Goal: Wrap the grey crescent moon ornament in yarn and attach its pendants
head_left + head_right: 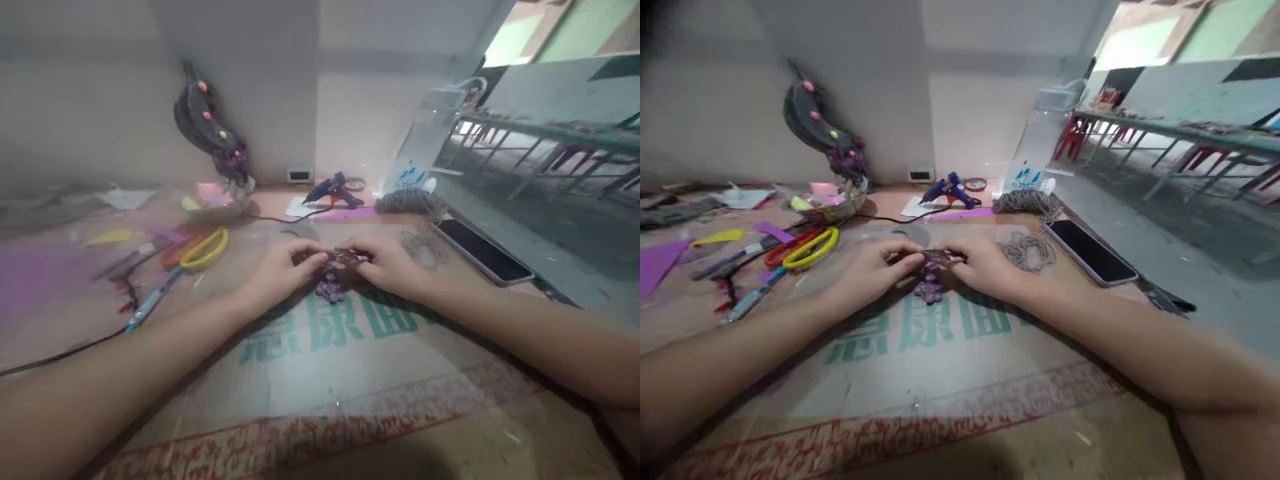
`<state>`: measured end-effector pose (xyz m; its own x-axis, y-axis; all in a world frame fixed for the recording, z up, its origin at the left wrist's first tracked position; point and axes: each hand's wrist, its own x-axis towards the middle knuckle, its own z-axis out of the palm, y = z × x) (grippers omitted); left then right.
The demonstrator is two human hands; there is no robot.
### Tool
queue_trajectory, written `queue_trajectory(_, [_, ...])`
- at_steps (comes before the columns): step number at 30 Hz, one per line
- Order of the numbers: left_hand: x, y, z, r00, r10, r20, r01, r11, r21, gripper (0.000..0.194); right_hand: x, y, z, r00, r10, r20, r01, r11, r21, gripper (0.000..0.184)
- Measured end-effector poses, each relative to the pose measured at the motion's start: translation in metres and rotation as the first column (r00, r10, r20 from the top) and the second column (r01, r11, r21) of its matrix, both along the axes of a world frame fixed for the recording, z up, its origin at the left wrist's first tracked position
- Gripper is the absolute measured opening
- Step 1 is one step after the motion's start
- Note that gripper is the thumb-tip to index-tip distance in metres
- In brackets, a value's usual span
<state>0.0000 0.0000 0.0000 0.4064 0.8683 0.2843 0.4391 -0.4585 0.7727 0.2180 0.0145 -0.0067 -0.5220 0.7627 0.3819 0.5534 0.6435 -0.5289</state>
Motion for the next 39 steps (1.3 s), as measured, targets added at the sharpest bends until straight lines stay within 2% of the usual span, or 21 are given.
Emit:
queue_trajectory(7, [0.002, 0.000, -0.001, 0.999, 0.040, -0.030, -0.039, 0.999, 0.010, 0.014, 0.002, 0.000, -0.001, 0.999, 0.009, 0.035, -0.011, 0.998, 0.069, 0.028])
queue_trajectory(12, [0.001, 0.000, -0.001, 0.999, 0.039, -0.037, -0.037, 0.998, 0.045, 0.012, 0.003, -0.001, 0.000, 0.999, -0.006, 0.043, -0.001, 0.988, 0.157, 0.020])
queue_trajectory(16, [0.002, 0.001, -0.002, 0.997, 0.056, -0.051, -0.051, 0.994, 0.101, 0.011, 0.007, 0.003, -0.001, 1.000, -0.011, 0.027, 0.002, 0.950, 0.313, 0.035])
queue_trajectory(23, [0.000, 0.001, -0.004, 0.990, 0.087, -0.110, -0.064, 0.978, 0.197, 0.010, 0.009, 0.009, -0.001, 0.973, -0.057, 0.222, -0.062, 0.869, 0.492, 0.036])
queue_trajectory(30, [0.000, 0.002, -0.003, 0.985, 0.096, -0.143, -0.057, 0.966, 0.253, 0.009, 0.008, 0.009, 0.000, 0.965, -0.049, 0.256, -0.099, 0.841, 0.532, 0.036])
queue_trajectory(39, [-0.001, 0.002, -0.003, 0.981, 0.083, -0.178, -0.030, 0.959, 0.283, 0.009, 0.009, 0.009, -0.001, 0.961, -0.040, 0.272, -0.113, 0.846, 0.521, 0.033])
